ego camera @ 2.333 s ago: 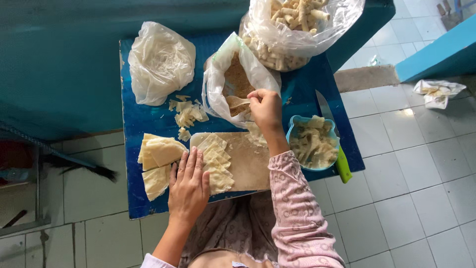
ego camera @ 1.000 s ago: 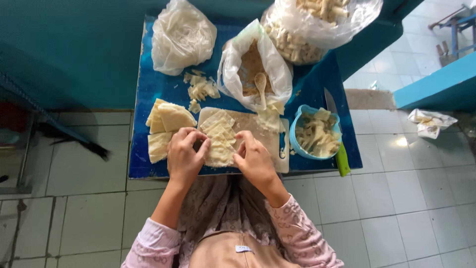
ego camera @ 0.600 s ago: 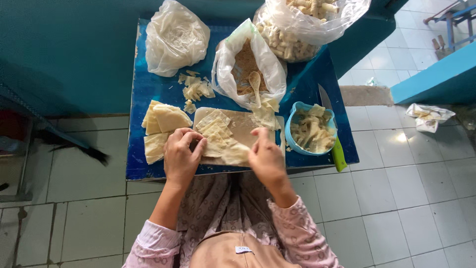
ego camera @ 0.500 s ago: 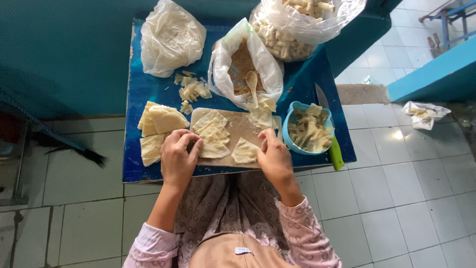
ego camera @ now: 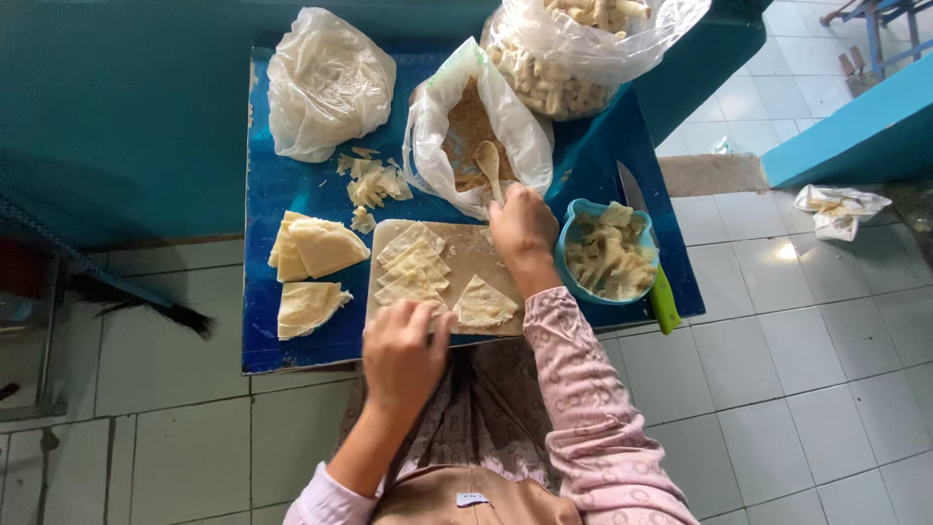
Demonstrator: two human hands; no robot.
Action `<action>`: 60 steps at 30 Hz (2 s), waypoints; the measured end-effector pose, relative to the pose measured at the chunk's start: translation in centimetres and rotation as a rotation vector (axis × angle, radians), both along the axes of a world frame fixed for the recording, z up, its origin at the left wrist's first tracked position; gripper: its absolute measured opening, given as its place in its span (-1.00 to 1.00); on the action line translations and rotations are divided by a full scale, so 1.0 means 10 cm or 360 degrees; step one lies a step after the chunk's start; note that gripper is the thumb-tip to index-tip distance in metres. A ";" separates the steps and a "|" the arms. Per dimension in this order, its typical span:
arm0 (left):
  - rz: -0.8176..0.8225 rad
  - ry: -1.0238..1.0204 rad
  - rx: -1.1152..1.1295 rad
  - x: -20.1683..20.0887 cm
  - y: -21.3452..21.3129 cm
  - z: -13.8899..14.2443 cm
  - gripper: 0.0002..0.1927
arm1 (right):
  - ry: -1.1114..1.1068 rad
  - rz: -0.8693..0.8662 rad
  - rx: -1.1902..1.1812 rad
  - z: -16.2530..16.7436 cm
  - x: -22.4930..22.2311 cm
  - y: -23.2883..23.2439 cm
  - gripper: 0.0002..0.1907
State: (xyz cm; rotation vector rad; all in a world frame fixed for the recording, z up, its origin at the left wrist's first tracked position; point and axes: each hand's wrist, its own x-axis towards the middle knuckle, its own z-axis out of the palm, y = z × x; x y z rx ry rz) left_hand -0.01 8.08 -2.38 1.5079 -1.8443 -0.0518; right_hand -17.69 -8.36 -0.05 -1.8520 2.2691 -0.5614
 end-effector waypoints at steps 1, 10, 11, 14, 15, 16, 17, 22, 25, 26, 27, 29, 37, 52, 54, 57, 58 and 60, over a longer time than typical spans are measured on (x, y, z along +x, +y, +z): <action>-0.0051 0.0029 0.0066 -0.06 0.02 0.01 -0.76 | -0.0029 -0.0039 -0.0032 -0.02 0.00 -0.02 -0.78; -0.0129 0.0047 0.0288 -0.28 -0.06 0.05 -0.87 | -0.0473 0.0192 -0.0687 0.08 -0.12 -0.12 -0.90; -0.0120 0.0049 0.0298 -0.30 -0.07 0.05 -0.86 | -0.0531 0.0220 -0.0766 0.08 -0.10 -0.16 -0.89; -0.0076 0.0035 0.0324 -0.35 -0.07 0.03 -0.85 | -0.0741 0.0176 -0.0813 0.08 -0.02 -0.30 -0.89; -0.0056 0.0017 0.0318 -0.36 -0.07 0.03 -0.84 | -0.0817 0.0142 -0.0799 0.08 0.01 -0.33 -0.90; -0.0037 0.0000 0.0309 -0.37 -0.08 0.03 -0.83 | -0.1066 0.0094 -0.0662 0.08 0.03 -0.36 -0.90; -0.0031 -0.0012 0.0325 -0.38 -0.09 0.02 -0.84 | -0.1312 0.0048 -0.0523 0.09 0.05 -0.39 -0.89; -0.0026 -0.0007 0.0365 -0.39 -0.10 0.01 -0.88 | -0.1715 -0.0053 -0.0460 0.05 -0.06 -0.38 -0.87; -0.0029 0.0065 0.0367 -0.39 -0.08 0.00 -0.88 | -0.1828 -0.0121 -0.0514 0.00 -0.19 -0.31 -0.87; -0.0028 0.0096 0.0381 -0.39 -0.08 0.00 -0.88 | -0.1849 -0.0147 -0.0547 -0.02 -0.23 -0.29 -0.87; -0.0025 0.0129 0.0397 -0.38 -0.08 0.00 -0.89 | -0.1869 -0.0173 -0.0579 -0.04 -0.26 -0.27 -0.87; -0.0026 0.0192 0.0425 -0.38 -0.07 -0.01 -0.88 | -0.1924 -0.0192 -0.0580 -0.05 -0.32 -0.23 -0.87; -0.0056 0.0469 0.0548 -0.29 -0.07 0.00 -0.86 | -0.1963 -0.0009 -0.0490 -0.07 -0.66 0.57 -0.88; -0.0111 0.0597 0.0435 -0.27 -0.02 -0.05 -0.87 | -0.1291 0.0115 -0.0362 -0.03 -0.61 1.90 -0.87; -0.0116 0.0589 0.0445 -0.27 -0.02 -0.05 -0.87 | -0.1139 0.0229 -0.0490 0.04 -0.56 1.93 -0.87; -0.0123 0.0593 0.0426 -0.27 -0.02 -0.05 -0.88 | -0.0974 0.0297 -0.0600 0.12 -0.50 1.94 -0.88; -0.0123 0.0595 0.0411 -0.27 -0.02 -0.05 -0.88 | -0.0930 0.0304 -0.0625 0.14 -0.48 1.94 -0.88; -0.0130 0.0614 0.0431 -0.26 -0.02 -0.04 -0.88 | -0.0900 0.0358 -0.0646 0.17 -0.46 1.94 -0.86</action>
